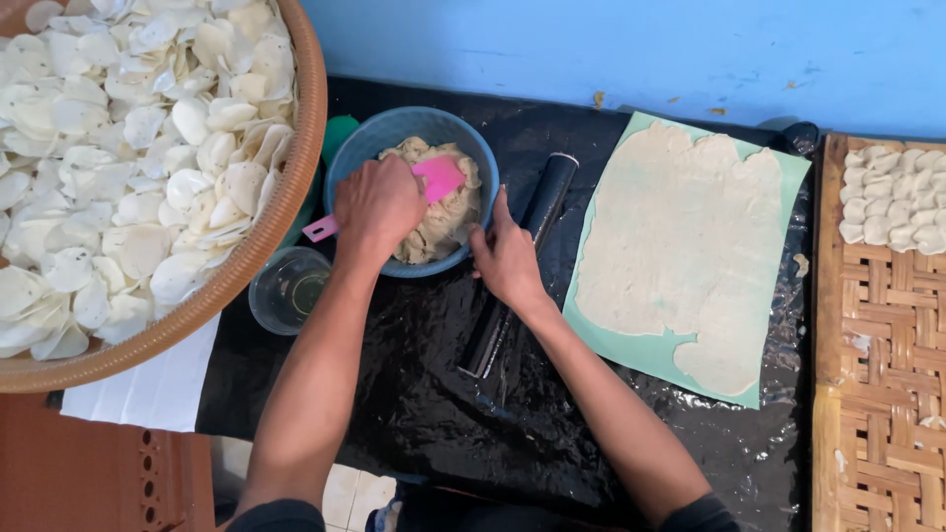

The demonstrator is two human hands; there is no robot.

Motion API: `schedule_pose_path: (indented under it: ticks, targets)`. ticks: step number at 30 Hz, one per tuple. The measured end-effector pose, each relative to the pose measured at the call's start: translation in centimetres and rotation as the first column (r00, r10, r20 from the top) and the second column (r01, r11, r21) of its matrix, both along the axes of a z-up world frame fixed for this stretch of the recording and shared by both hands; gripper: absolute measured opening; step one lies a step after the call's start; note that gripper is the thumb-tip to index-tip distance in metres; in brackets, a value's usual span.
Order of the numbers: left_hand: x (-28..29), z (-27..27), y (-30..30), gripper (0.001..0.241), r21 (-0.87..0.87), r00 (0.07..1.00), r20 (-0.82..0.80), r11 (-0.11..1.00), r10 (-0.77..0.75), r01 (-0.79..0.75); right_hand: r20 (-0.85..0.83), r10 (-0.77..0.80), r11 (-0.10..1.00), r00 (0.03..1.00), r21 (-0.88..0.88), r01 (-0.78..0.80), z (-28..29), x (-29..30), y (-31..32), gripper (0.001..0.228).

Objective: Rolling out dough and cutting it into small circular pieces using a manual tool.

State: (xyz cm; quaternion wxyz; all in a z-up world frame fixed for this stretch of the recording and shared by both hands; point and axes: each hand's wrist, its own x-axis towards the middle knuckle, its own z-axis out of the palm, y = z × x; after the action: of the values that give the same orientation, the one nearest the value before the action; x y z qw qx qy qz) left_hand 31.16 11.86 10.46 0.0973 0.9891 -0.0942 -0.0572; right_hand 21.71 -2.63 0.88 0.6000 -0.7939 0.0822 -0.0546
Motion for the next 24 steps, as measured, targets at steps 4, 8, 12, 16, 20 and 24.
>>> schedule_pose_path:
  ticks: [4, 8, 12, 16, 20, 24]
  targets:
    - [0.1, -1.1, -0.1, 0.031, -0.112, 1.0, 0.007, 0.994, -0.003, 0.003, -0.011, 0.012, 0.998, 1.0, -0.056, -0.013, -0.4, 0.0, -0.1, 0.074]
    - [-0.9, -1.7, -0.6, 0.031, -0.091, 0.985, 0.146, 0.99, -0.094, 0.108, -0.024, 0.014, 0.991, 1.0, -0.132, -0.017, 0.1, 0.3, -0.2, 0.071]
    - [-2.7, -3.1, 0.0, 0.029, -0.045, 0.901, 0.36, 0.96, -0.242, 0.276, -0.057, 0.005, 0.995, 0.998, -0.095, -0.01, 0.4, 0.2, 0.0, 0.072]
    - [-3.2, -3.3, 1.5, 0.028, -0.124, 0.958, 0.215, 0.967, -0.192, 0.221, -0.037, -0.023, 0.999, 0.999, -0.05, 0.021, 0.1, 0.0, 0.4, 0.071]
    - [-4.3, -3.5, 2.4, 0.025, -0.302, 0.948, 0.279, 0.923, -0.152, 0.237, -0.016, -0.048, 0.999, 0.999, -0.002, 0.048, 0.0, -0.5, 0.5, 0.071]
    - [-8.1, -1.8, 1.4, 0.024, -0.428, 0.918, 0.384, 0.86, -0.104, 0.276, 0.004, -0.014, 1.0, 1.0, 0.0, 0.014, 0.7, -3.8, -0.6, 0.061]
